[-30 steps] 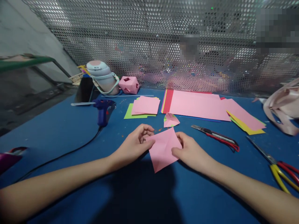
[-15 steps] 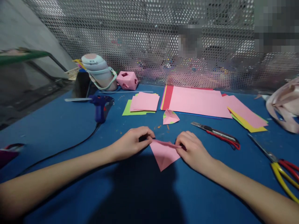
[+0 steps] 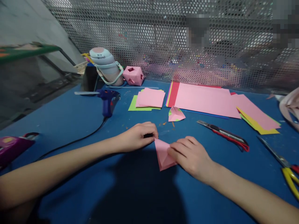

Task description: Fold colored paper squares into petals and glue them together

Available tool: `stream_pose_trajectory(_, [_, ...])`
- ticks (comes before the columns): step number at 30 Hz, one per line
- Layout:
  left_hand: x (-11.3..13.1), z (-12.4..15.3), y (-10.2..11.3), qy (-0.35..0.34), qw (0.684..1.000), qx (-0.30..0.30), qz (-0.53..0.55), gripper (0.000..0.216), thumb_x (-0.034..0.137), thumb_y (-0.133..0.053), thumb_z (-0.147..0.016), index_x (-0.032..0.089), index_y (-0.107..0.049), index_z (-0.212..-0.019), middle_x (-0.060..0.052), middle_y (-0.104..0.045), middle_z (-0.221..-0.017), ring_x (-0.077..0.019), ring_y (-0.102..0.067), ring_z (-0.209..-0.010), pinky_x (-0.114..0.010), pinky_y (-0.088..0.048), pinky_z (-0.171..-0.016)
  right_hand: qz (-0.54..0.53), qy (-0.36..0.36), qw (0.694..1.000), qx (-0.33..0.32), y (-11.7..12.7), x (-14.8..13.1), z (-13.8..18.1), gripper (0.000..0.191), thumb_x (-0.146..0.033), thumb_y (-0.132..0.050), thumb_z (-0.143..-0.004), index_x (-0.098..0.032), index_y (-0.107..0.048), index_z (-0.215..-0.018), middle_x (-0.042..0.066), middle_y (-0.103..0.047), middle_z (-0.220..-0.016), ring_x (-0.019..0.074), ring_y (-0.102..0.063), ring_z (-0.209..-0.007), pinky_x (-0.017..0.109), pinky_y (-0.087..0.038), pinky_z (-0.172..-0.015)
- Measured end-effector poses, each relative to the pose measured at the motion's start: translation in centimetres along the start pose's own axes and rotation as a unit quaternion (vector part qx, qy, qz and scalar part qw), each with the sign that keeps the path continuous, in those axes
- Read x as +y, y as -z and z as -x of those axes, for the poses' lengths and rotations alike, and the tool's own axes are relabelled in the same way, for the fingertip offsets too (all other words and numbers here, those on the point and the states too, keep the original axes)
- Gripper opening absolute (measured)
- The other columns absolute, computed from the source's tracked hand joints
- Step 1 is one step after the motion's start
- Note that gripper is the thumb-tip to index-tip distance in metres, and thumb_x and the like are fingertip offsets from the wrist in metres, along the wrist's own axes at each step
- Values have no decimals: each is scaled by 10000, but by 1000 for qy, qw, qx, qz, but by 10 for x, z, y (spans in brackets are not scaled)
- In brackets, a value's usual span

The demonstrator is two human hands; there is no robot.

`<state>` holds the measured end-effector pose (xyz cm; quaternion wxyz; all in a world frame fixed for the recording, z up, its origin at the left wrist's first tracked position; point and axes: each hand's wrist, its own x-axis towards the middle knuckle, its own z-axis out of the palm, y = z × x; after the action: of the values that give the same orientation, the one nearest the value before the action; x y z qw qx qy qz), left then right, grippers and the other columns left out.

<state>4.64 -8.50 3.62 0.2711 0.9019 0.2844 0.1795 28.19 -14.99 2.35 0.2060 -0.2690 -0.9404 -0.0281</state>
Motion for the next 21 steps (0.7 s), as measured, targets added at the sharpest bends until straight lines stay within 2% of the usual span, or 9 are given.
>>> stream_pose_trajectory(10, [-4, 1, 6, -3, 999, -22, 24, 173, 26, -495, -763, 142, -623, -768, -33, -614, -774, -142, -542, -791, -248, -413, -760, 58, 71, 996, -9, 5, -3, -4, 241, -101, -401, -905, -139, -619, -1001, 80, -674, -990, 204, -562, -881, 363, -400, -737])
stream_pose_trajectory(21, [-4, 1, 10, 3, 999, -35, 18, 171, 24, -498, -759, 145, -617, -767, -26, -604, -773, -140, -535, -801, -241, -409, -754, 61, 71, 995, -34, 6, -6, -8, 256, -110, -375, -920, -150, -616, -993, 71, -669, -1013, 188, -553, -882, 352, -388, -731])
